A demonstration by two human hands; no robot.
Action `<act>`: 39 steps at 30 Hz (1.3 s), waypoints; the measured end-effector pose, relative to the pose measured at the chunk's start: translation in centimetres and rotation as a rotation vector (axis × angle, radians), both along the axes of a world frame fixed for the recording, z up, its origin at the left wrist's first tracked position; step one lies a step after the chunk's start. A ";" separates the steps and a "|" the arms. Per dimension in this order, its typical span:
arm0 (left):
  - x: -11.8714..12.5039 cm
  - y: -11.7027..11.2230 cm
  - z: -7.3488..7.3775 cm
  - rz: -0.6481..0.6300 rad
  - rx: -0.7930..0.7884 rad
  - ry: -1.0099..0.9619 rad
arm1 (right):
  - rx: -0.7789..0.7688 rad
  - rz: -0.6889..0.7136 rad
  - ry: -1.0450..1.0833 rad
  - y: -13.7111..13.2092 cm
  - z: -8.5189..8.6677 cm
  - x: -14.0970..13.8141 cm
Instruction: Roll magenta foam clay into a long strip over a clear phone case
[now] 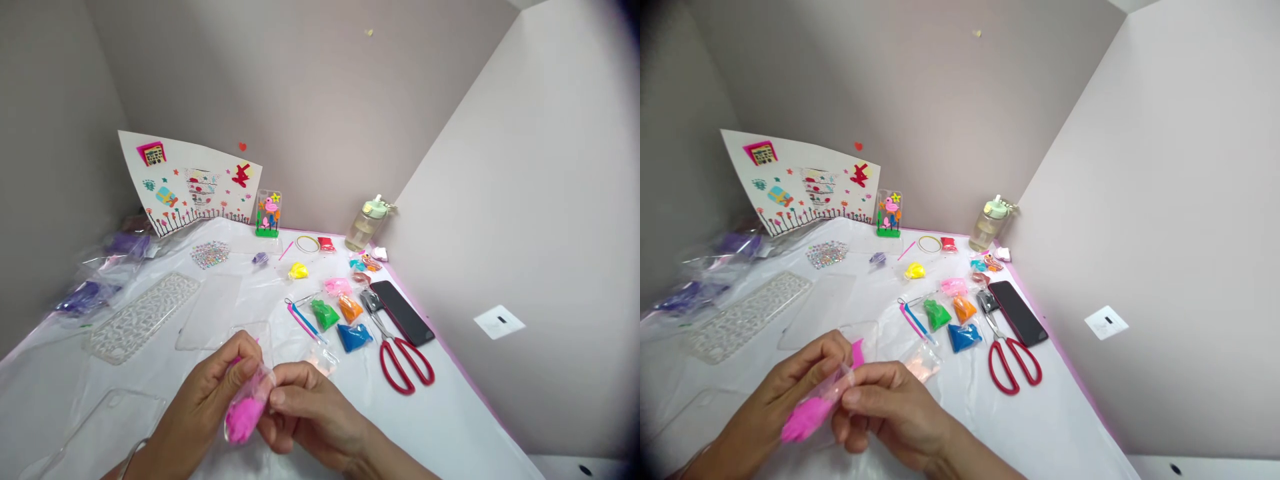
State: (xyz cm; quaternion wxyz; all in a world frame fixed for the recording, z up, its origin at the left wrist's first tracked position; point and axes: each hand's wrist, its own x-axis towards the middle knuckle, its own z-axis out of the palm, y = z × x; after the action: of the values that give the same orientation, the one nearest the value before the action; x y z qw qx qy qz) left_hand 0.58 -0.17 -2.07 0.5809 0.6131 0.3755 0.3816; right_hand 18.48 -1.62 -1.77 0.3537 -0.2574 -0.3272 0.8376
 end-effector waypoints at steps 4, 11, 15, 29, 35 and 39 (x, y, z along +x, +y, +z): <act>-0.4 0.2 -0.3 -0.078 -0.093 -0.094 | -0.004 0.021 -0.051 -0.3 -0.3 -0.1; -0.4 -0.6 0.7 -0.149 0.023 -0.025 | -0.090 0.116 0.083 -0.7 0.1 -0.9; 0.0 -0.3 0.6 -0.045 0.033 0.007 | -0.096 -0.066 0.090 -0.5 0.6 -1.6; 0.1 -0.2 0.0 -0.116 -0.295 -0.275 | -0.097 -0.123 0.112 -0.6 0.4 -1.0; 0.5 -0.1 -0.1 -0.103 -0.274 -0.193 | -0.050 -0.044 0.107 -0.4 1.0 -0.9; 0.2 0.1 -0.1 -0.165 -0.278 -0.169 | -0.034 -0.073 0.012 -0.6 1.4 -0.7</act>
State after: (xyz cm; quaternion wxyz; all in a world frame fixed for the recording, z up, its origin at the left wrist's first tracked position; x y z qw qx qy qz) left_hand 0.83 -0.02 -2.13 0.7189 0.5215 0.3228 0.3271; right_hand 17.81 -2.18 -0.34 0.3817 -0.2701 -0.3013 0.8310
